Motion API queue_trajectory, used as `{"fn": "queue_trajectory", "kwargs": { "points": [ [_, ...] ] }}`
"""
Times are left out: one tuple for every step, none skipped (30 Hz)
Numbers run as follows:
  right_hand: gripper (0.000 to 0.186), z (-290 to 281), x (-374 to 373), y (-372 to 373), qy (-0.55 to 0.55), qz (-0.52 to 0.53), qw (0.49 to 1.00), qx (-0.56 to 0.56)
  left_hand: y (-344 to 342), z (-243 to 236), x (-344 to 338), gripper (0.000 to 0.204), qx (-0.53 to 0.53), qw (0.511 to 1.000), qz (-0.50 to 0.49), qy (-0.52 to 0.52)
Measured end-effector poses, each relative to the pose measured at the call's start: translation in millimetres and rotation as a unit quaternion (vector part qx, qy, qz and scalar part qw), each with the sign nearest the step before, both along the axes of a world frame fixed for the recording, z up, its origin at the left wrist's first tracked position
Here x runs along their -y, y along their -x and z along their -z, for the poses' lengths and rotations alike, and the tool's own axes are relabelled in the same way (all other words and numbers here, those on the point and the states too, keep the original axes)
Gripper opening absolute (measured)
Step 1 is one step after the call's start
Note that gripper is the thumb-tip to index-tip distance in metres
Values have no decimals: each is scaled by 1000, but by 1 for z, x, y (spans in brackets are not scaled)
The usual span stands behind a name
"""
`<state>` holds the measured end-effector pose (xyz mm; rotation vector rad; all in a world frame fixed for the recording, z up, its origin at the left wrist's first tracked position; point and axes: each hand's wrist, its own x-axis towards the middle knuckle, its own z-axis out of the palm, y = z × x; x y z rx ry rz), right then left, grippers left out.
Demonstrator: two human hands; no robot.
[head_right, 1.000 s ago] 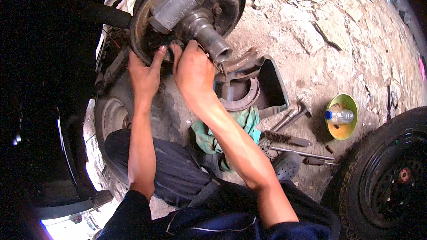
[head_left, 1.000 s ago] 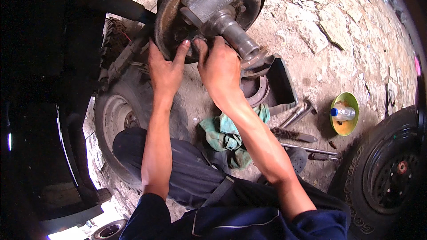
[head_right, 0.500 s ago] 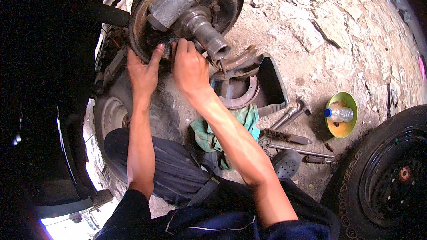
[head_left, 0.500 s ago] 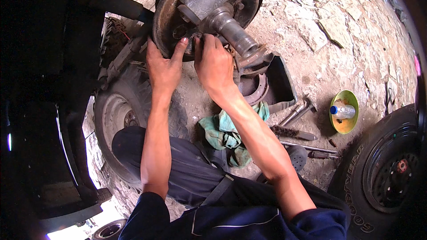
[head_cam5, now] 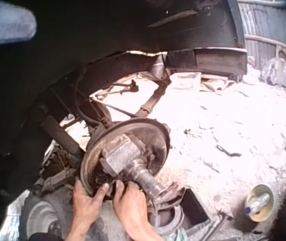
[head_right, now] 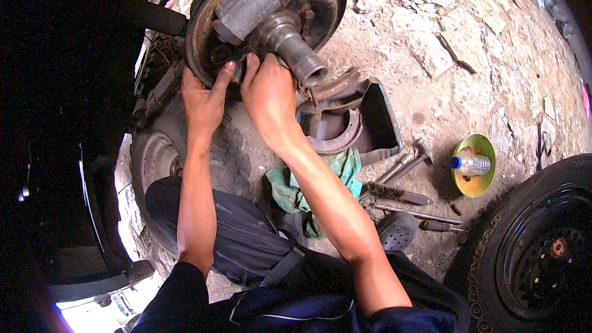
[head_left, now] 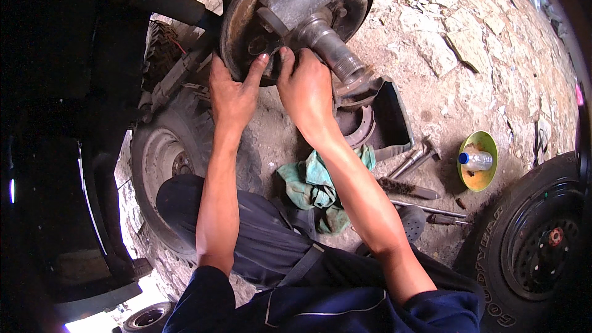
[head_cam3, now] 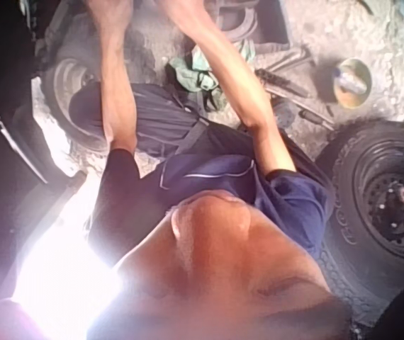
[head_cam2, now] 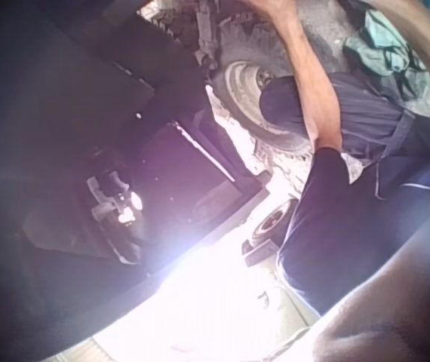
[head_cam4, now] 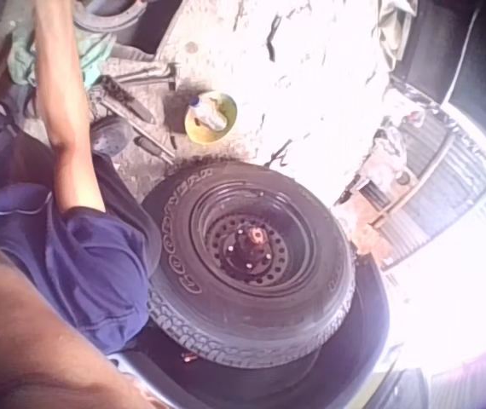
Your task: The person cleans a mechanical part with a wire brush and a cloth, then applies a dark substance to it before installing it into a vehicle's brake assembly.
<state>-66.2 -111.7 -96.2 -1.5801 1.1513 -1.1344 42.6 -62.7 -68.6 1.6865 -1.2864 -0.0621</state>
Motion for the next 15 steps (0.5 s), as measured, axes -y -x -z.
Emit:
{"fn": "queue_trajectory", "kwargs": {
  "points": [
    [29,-1,-1,-1,0,7,1000,8,0,0,0,48,4,1000,2,3],
    [26,-3,-3,-2,0,14,1000,16,0,0,0,48,9,1000,4,6],
    [23,-4,-5,-3,0,21,999,25,-1,2,-1,48,0,1000,4,7],
    [20,-3,-6,-4,10,19,999,28,-2,3,-1,48,-10,1000,6,9],
    [19,0,-7,-5,20,16,999,31,-2,4,-1,48,-19,1000,7,11],
    [18,4,-8,-6,30,13,999,35,-2,4,-2,48,-11,1000,2,4],
    [19,10,-8,-6,73,16,997,6,0,1,-1,48,-2,1000,0,-1],
    [21,17,-7,-4,116,18,993,-23,1,-1,-1,48,6,1000,-3,-6],
    [23,23,-6,-2,158,20,986,-52,3,-1,1,48,-12,1000,5,-9],
    [26,21,-8,1,139,16,989,-48,3,-1,0,48,-27,1000,9,-12],
    [26,18,-10,0,135,25,990,-25,2,-2,-1,48,-42,999,12,-15],
    [26,16,-12,0,131,34,991,-1,0,-2,-2,48,-39,999,11,-13],
    [25,14,-13,1,127,45,991,20,0,-1,-2,48,-37,999,12,-11],
    [21,9,-13,2,69,27,997,25,0,0,-2,48,-35,999,14,-10],
    [20,8,-11,2,69,22,997,19,0,0,0,48,-34,999,15,-4]
  ]
}}
